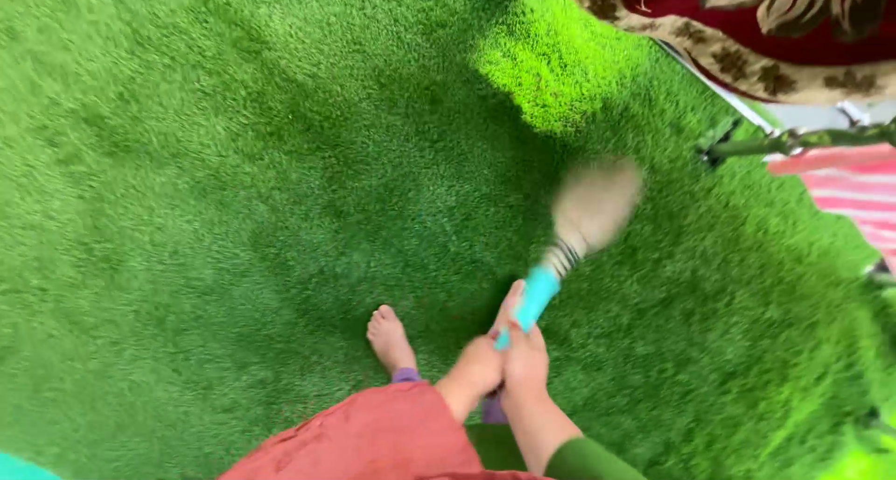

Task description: Sweeping an artificial grass carpet on a balcony using a small broom.

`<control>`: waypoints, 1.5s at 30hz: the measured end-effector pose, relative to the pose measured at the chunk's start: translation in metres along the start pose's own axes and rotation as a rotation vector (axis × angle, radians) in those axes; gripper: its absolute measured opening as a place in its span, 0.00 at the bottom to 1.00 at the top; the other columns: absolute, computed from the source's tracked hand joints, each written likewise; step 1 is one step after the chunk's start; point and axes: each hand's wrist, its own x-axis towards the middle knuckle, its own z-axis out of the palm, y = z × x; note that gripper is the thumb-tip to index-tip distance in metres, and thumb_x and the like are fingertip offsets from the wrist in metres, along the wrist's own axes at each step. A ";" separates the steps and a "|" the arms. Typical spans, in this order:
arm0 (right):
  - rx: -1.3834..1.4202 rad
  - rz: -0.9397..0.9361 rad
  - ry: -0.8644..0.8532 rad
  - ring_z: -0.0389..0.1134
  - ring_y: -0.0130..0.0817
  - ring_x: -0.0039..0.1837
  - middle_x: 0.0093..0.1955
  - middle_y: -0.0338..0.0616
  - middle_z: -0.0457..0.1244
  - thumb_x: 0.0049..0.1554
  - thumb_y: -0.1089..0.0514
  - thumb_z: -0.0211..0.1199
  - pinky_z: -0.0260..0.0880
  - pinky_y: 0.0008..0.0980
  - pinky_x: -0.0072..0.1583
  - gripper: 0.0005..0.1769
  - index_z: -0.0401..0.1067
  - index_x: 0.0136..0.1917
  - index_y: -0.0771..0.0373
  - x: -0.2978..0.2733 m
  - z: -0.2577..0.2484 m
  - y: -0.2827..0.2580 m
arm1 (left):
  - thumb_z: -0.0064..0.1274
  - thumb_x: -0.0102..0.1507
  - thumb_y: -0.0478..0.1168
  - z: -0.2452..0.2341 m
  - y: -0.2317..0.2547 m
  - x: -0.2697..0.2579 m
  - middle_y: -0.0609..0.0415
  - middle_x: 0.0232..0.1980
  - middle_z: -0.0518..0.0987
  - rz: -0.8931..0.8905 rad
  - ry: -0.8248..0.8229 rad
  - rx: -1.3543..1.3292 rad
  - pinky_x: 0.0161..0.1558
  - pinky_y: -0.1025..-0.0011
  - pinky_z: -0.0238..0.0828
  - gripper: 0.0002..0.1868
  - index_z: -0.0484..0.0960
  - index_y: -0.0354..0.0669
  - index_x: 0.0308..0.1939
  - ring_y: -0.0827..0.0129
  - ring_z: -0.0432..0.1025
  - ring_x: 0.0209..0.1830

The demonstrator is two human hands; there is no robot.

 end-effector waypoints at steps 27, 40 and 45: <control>-0.042 0.312 0.135 0.68 0.41 0.46 0.46 0.48 0.66 0.64 0.49 0.53 0.69 0.48 0.50 0.18 0.67 0.60 0.61 0.044 0.015 -0.083 | 0.43 0.71 0.52 -0.018 0.100 0.048 0.45 0.44 0.83 -0.159 0.478 -0.699 0.40 0.60 0.75 0.21 0.80 0.38 0.52 0.60 0.78 0.41; -0.832 -0.023 -0.909 0.69 0.31 0.39 0.39 0.43 0.67 0.59 0.53 0.65 0.72 0.34 0.43 0.17 0.75 0.57 0.66 0.034 0.203 -0.162 | 0.40 0.69 0.53 -0.106 0.219 -0.009 0.58 0.33 0.76 -0.136 0.733 -1.728 0.30 0.63 0.72 0.13 0.72 0.50 0.46 0.73 0.72 0.29; -0.462 0.018 -0.465 0.70 0.37 0.38 0.39 0.43 0.65 0.58 0.57 0.65 0.73 0.38 0.41 0.14 0.66 0.53 0.63 0.042 0.104 -0.189 | 0.49 0.68 0.46 -0.033 0.146 0.036 0.55 0.31 0.78 0.088 0.291 -0.298 0.29 0.62 0.68 0.12 0.79 0.41 0.46 0.69 0.71 0.26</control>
